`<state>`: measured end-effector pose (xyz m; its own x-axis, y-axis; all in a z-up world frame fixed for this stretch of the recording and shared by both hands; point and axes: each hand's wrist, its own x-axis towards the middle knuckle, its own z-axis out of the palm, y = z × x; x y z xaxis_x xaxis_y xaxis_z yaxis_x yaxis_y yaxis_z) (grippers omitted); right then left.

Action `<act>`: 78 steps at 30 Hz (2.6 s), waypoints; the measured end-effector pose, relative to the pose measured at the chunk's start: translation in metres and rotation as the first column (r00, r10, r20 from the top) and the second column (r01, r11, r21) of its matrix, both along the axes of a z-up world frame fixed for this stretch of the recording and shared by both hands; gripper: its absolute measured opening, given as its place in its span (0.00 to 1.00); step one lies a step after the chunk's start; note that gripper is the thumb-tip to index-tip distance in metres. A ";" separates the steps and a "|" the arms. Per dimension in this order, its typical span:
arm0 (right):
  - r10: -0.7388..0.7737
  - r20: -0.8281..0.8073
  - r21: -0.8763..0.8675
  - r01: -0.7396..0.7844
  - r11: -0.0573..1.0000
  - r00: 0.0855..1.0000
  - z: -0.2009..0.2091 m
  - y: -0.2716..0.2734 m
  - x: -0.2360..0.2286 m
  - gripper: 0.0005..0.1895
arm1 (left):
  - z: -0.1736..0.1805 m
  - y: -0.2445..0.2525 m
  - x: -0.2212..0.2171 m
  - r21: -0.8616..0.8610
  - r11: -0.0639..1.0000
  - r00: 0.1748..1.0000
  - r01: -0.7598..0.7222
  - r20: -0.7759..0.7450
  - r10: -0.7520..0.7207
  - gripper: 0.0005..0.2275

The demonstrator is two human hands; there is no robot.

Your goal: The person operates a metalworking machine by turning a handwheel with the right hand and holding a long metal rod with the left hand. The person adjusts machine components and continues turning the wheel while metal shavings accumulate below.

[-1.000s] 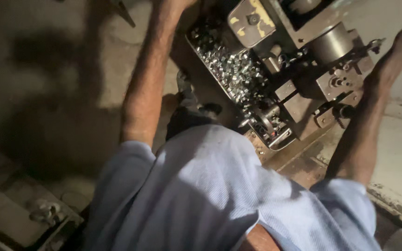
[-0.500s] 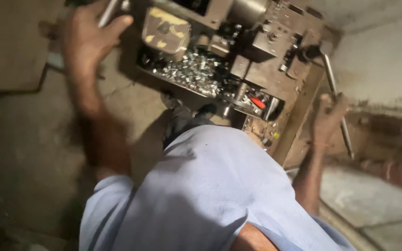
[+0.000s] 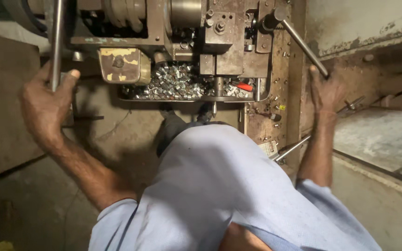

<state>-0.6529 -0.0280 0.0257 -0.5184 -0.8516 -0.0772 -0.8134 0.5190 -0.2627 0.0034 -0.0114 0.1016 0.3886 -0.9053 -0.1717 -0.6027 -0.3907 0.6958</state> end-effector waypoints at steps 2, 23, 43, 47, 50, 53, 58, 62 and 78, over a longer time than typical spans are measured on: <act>0.157 -0.262 -0.001 -0.163 0.987 0.952 0.004 -0.006 -0.005 0.37 | -0.004 -0.002 0.002 0.024 1.000 1.000 -0.009 0.006 0.009 0.21; 0.090 -0.297 -0.038 -0.105 0.994 0.951 -0.042 -0.006 -0.039 0.40 | -0.014 -0.004 0.023 -0.011 0.971 0.967 0.238 0.101 -0.236 0.32; -0.300 -0.216 -0.231 0.250 0.940 0.929 -0.052 0.026 0.089 0.41 | 0.003 -0.011 0.016 0.046 0.966 0.966 0.255 0.034 -0.256 0.32; -0.315 -0.280 -0.168 0.277 0.946 0.907 -0.062 0.024 0.085 0.45 | -0.005 -0.012 0.021 0.086 0.959 0.960 0.270 0.046 -0.275 0.31; -0.309 -0.277 -0.175 0.268 0.947 0.910 -0.073 0.023 0.076 0.44 | -0.004 -0.015 0.022 0.101 0.958 0.962 0.269 0.015 -0.272 0.33; -0.253 -0.386 -0.249 0.164 0.955 0.887 -0.079 0.031 0.077 0.41 | -0.002 -0.015 0.022 0.090 0.954 0.953 0.287 0.073 -0.294 0.34; -0.241 -0.337 -0.218 0.174 0.960 0.910 -0.079 0.027 0.083 0.35 | 0.005 -0.018 0.022 0.182 0.958 0.973 0.223 0.027 -0.231 0.35; -0.166 -0.321 -0.309 0.063 0.949 0.932 -0.070 0.025 0.094 0.25 | 0.011 -0.017 0.016 0.191 0.964 0.982 0.188 -0.014 -0.188 0.32; 0.452 -0.144 -0.169 -0.472 0.866 0.880 -0.141 -0.053 0.135 0.17 | 0.009 -0.022 -0.002 0.189 0.975 0.989 0.114 0.069 -0.129 0.22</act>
